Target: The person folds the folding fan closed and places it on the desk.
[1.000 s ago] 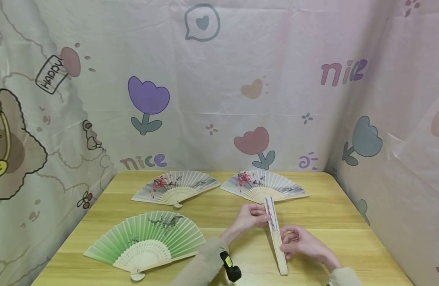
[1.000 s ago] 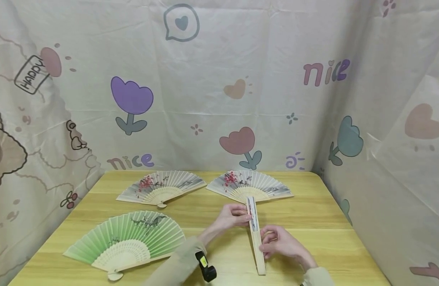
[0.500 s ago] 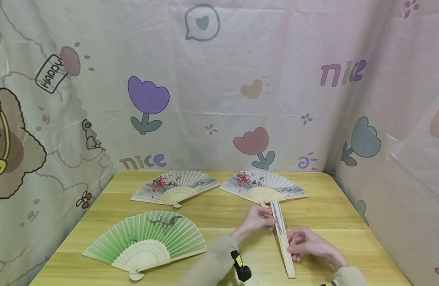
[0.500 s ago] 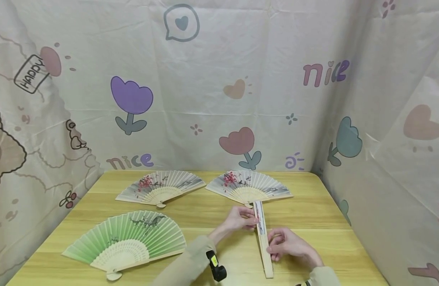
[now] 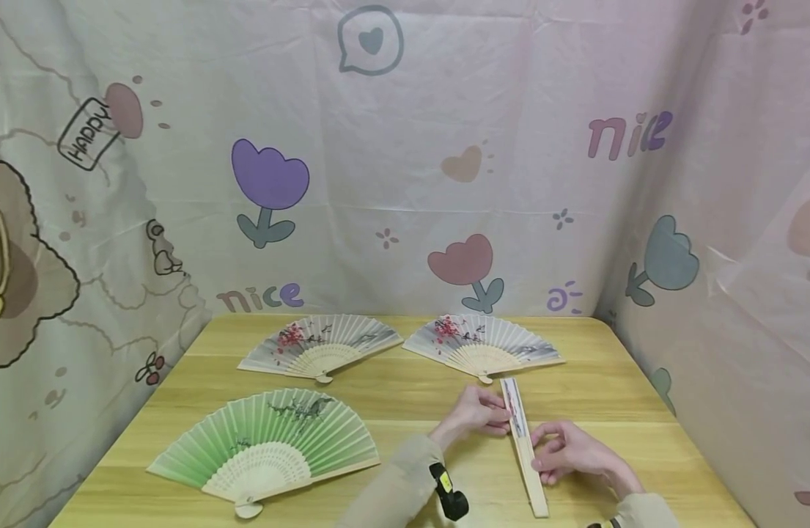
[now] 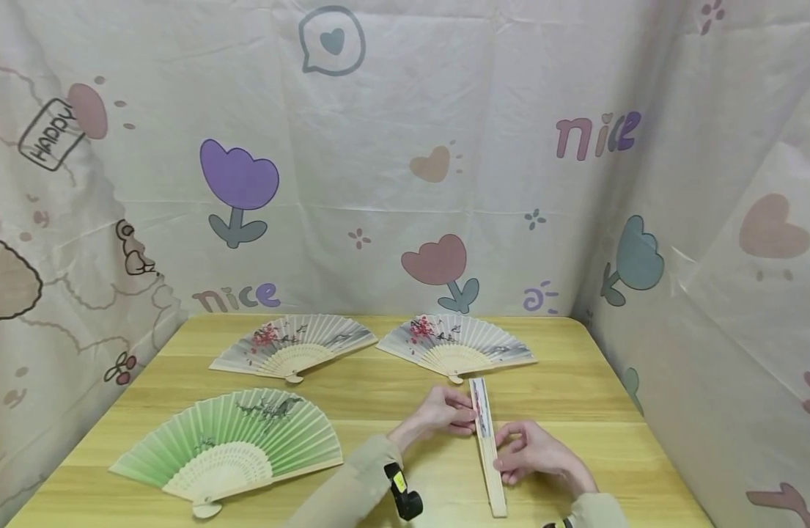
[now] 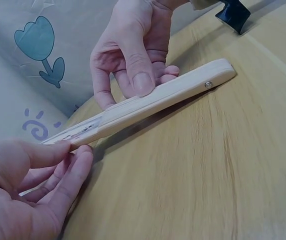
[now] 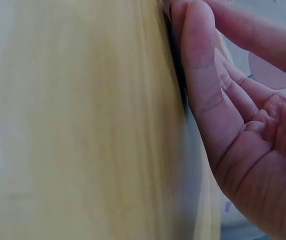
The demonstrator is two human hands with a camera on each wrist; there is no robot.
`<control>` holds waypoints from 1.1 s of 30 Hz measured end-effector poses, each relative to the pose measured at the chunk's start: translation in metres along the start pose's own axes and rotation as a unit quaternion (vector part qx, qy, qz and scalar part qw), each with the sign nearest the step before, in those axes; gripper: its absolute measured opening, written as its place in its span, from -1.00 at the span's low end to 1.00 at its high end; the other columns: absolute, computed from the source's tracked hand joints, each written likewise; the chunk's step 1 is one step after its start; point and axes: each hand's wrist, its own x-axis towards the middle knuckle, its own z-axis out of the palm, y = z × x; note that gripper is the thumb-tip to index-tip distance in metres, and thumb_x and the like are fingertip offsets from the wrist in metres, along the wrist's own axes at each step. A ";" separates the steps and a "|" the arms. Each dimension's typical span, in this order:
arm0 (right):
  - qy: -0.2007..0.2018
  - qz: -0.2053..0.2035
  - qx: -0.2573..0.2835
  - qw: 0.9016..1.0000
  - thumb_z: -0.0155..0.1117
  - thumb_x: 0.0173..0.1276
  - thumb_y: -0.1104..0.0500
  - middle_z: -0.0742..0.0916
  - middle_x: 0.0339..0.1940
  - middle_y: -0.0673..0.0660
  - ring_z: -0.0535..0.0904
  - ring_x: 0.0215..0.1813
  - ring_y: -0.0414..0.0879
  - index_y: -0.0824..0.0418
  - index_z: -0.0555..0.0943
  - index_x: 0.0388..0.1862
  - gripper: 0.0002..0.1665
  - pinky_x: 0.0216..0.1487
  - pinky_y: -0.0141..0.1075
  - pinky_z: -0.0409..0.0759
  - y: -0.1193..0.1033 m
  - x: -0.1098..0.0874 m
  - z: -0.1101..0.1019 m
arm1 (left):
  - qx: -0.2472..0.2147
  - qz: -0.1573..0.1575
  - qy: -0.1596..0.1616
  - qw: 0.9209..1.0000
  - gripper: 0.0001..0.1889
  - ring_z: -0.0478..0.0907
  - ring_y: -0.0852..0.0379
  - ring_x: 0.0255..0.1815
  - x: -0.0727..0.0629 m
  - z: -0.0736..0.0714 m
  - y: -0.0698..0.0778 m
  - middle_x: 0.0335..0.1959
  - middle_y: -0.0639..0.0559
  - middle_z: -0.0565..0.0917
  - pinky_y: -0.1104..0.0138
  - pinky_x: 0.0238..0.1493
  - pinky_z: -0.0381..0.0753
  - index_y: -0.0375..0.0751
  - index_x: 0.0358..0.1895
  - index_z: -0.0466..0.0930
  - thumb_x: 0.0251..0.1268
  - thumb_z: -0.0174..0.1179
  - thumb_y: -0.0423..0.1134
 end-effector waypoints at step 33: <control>0.063 0.038 -0.022 0.997 0.40 0.25 0.33 0.75 -0.49 0.05 0.72 -0.47 -0.20 0.54 0.48 -0.02 -0.58 -0.39 -0.38 0.80 -0.001 0.004 0.004 | 0.015 0.014 0.049 0.999 -0.78 0.78 -0.13 -0.45 -0.002 0.009 -0.003 -0.40 -0.32 0.75 0.27 -0.39 0.85 -0.56 -0.19 0.61 0.03 0.30 -0.67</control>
